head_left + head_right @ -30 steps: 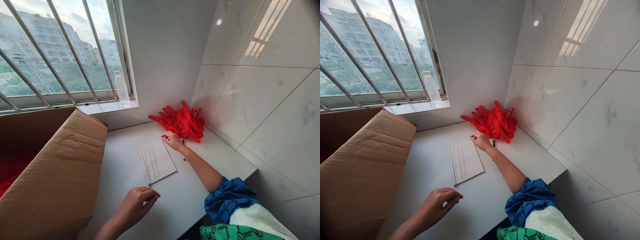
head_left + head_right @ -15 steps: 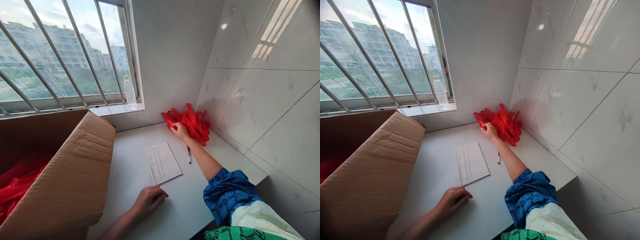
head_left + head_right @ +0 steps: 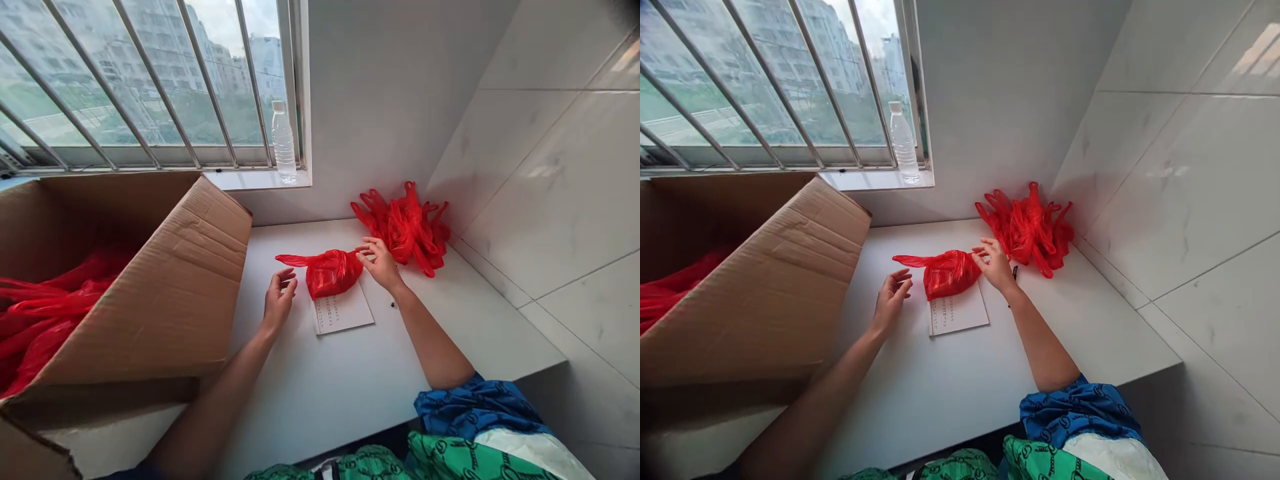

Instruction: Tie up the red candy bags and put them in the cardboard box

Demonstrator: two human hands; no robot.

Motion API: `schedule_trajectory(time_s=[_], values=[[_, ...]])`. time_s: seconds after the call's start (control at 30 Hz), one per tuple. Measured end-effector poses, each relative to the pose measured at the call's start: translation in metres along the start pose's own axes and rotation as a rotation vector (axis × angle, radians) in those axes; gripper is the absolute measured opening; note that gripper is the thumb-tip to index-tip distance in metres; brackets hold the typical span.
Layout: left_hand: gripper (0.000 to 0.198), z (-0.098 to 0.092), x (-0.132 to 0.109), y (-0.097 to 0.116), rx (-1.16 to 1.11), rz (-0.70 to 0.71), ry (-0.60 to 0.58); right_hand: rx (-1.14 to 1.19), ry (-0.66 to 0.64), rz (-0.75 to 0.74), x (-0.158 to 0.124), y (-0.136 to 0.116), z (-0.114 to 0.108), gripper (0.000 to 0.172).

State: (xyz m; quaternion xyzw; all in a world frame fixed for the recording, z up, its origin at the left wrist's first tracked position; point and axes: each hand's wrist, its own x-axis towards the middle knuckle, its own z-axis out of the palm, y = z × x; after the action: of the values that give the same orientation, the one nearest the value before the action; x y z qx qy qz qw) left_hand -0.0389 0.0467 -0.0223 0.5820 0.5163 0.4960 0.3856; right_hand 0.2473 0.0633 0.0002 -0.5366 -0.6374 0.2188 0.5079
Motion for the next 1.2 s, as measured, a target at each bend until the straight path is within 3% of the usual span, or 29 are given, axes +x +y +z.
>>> schedule_trajectory(time_s=[0.13,0.3,0.43,0.53,0.8,0.9,1.07,1.13,1.2], values=[[0.046,0.003,0.014,-0.012,0.134,-0.002,-0.083,-0.055,-0.019,0.082,-0.02,0.016,0.007,0.041],[0.038,0.021,0.032,-0.012,0.318,0.048,-0.109,-0.172,-0.083,0.118,-0.035,0.014,0.029,0.038],[0.03,0.029,0.031,-0.013,0.368,0.174,-0.147,-0.224,-0.183,0.046,-0.039,0.015,0.033,0.023],[0.029,0.028,0.028,-0.018,0.235,0.156,-0.19,-0.139,-0.178,-0.022,-0.037,0.02,0.025,0.011],[0.037,0.027,0.025,-0.005,-0.333,-0.015,-0.083,-0.085,0.014,-0.031,-0.035,0.004,0.012,0.016],[0.037,0.029,0.021,0.001,-0.385,-0.036,-0.114,0.024,-0.023,0.026,-0.04,-0.005,0.021,0.02],[0.041,0.031,0.012,0.005,-0.37,-0.074,-0.458,0.417,-0.256,0.23,-0.048,-0.013,0.038,0.04],[0.041,0.033,0.01,0.005,-0.335,-0.082,-0.467,0.549,-0.304,0.305,-0.05,-0.015,0.04,0.041],[0.036,0.037,0.007,0.005,-0.245,-0.059,-0.364,0.66,-0.332,0.369,-0.05,-0.017,0.04,0.036]])
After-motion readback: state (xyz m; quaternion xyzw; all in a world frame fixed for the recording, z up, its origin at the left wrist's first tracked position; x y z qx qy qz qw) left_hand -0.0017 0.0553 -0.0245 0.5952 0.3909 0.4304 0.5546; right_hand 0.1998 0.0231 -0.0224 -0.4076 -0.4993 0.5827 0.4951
